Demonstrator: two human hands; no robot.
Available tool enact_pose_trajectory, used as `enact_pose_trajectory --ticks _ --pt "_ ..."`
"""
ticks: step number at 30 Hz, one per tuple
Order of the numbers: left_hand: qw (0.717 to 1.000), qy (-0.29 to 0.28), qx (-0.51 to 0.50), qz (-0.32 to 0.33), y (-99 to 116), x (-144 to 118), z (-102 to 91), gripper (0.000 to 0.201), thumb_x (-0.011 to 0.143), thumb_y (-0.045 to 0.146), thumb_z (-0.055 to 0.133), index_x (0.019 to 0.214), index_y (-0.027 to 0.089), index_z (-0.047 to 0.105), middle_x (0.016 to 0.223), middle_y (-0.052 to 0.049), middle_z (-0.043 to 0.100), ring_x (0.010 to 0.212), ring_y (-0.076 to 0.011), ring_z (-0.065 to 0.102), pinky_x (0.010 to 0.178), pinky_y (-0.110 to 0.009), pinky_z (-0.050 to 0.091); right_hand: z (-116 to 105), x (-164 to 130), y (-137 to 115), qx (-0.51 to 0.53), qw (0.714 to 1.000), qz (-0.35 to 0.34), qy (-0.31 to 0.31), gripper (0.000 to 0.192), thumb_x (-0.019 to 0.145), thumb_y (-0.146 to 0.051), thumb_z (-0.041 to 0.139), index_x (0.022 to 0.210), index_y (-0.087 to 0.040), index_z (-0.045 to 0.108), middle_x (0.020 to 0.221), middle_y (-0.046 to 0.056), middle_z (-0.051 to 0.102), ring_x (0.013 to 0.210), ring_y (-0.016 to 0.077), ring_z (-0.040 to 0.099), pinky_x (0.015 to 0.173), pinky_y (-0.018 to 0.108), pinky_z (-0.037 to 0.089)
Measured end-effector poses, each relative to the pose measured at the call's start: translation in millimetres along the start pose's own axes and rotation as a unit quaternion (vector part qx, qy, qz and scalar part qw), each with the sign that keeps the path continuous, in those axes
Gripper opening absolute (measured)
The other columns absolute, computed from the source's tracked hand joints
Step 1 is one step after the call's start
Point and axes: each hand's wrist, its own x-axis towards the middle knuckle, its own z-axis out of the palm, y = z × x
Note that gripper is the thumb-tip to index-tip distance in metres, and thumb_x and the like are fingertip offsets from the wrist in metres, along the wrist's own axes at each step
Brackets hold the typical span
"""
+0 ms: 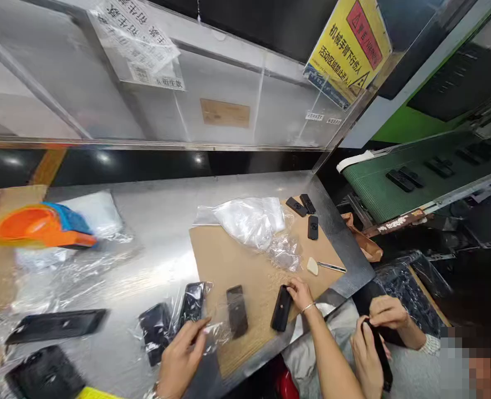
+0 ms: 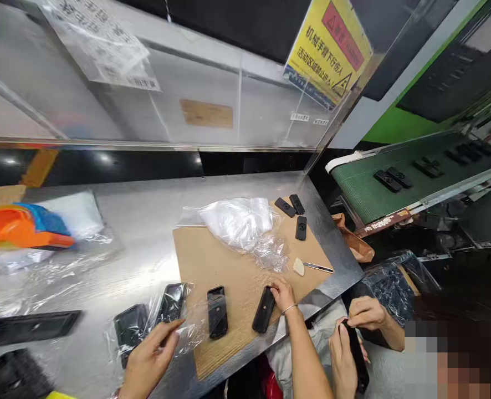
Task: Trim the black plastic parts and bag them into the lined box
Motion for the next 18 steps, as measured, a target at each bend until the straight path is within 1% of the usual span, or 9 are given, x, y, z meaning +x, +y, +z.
enact_pose_trajectory --ticks 6,10,12,14,16,17,18 --pt "1.0 -0.005 -0.015 -0.01 3 1 -4.0 0.021 0.081 0.026 0.044 0.091 0.017 0.06 0.074 -0.001 0.06 0.066 -0.01 0.058 0.058 -0.016 0.045 2 -2 4 0.015 1.0 0.003 0.001 0.007 0.07 -0.016 0.049 0.068 -0.018 0.055 0.065 -0.001 0.047 0.061 0.0117 0.046 0.059 0.022 0.034" --pt "1.0 -0.004 -0.021 -0.014 8 3 -5.9 0.02 0.081 0.025 0.044 0.09 0.016 0.059 0.072 -0.001 0.058 0.063 -0.0098 0.056 0.055 -0.016 0.044 4 -4 6 0.033 0.999 0.013 0.014 0.008 0.071 -0.019 0.05 0.065 -0.018 0.055 0.063 -0.001 0.046 0.058 0.0113 0.045 0.056 0.022 0.034" --pt "1.0 -0.007 -0.02 -0.01 8 2 -5.0 0.02 0.082 0.024 0.043 0.09 0.016 0.059 0.071 -0.001 0.057 0.062 -0.0099 0.056 0.056 -0.017 0.044 6 -4 6 0.045 0.999 0.018 0.022 0.008 0.071 -0.02 0.049 0.066 -0.018 0.056 0.064 -0.001 0.047 0.058 0.011 0.044 0.055 0.022 0.035" --pt "1.0 -0.012 -0.015 -0.001 8 0 -1.3 0.02 0.082 0.024 0.042 0.09 0.016 0.059 0.071 -0.001 0.056 0.063 -0.0107 0.055 0.059 -0.019 0.044 7 -5 6 0.058 0.998 0.024 0.029 0.008 0.071 -0.021 0.05 0.067 -0.018 0.056 0.065 -0.001 0.048 0.058 0.0108 0.044 0.055 0.022 0.035" --pt "1.0 -0.026 -0.004 0.013 11 -2 7.1 0.021 0.082 0.023 0.041 0.091 0.016 0.059 0.071 -0.002 0.056 0.066 -0.0123 0.055 0.063 -0.022 0.044 8 -5 6 0.073 0.996 0.032 0.034 0.006 0.07 -0.022 0.051 0.068 -0.018 0.056 0.065 -0.001 0.048 0.057 0.0106 0.044 0.055 0.022 0.036" --pt "0.999 -0.046 0.002 0.018 16 -2 13.5 0.022 0.082 0.023 0.04 0.091 0.017 0.059 0.072 -0.003 0.056 0.069 -0.0133 0.055 0.065 -0.023 0.044 8 -5 6 0.081 0.995 0.036 0.036 0.006 0.069 -0.022 0.052 0.068 -0.019 0.056 0.064 -0.002 0.048 0.057 0.0105 0.044 0.055 0.022 0.036" --pt "0.997 -0.08 0.009 0.019 23 -1 21.6 0.023 0.082 0.023 0.039 0.092 0.017 0.059 0.074 -0.004 0.056 0.072 -0.0143 0.056 0.067 -0.024 0.044 9 -6 6 0.09 0.994 0.041 0.038 0.005 0.068 -0.022 0.053 0.067 -0.019 0.056 0.064 -0.002 0.048 0.057 0.0105 0.044 0.055 0.021 0.036"
